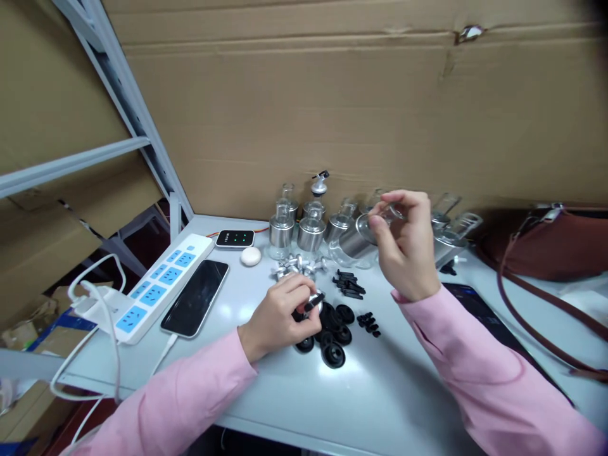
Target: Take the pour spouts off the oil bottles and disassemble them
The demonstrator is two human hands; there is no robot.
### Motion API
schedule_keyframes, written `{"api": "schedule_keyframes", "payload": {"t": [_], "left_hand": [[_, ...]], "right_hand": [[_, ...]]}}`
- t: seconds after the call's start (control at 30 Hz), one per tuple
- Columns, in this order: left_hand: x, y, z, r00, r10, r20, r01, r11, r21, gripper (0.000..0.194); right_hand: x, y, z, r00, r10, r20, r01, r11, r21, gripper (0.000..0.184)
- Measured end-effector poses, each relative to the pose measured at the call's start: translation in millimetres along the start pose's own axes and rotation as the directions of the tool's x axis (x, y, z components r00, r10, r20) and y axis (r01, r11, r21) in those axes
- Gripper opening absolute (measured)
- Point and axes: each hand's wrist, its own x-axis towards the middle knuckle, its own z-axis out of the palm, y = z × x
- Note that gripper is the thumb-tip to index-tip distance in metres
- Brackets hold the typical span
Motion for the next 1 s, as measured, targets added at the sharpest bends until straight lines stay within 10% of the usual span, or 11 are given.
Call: {"api": "schedule_keyframes", "payload": {"t": [0.7, 1.0], "left_hand": [[-2, -3, 1.5, 0.956, -0.247, 0.156, 0.256, 0.966, -0.042, 0.014], [-3, -2, 0.1, 0.945, -0.302, 0.124, 0.319, 0.936, -0.151, 0.022]], "right_hand": [[10, 64, 66, 0.966, 0.239, 0.099, -0.255, 0.948, 0.191, 0.024], [-1, 11, 13, 0.984, -0.165, 0.063, 0.173, 0.974, -0.148, 0.037]]}}
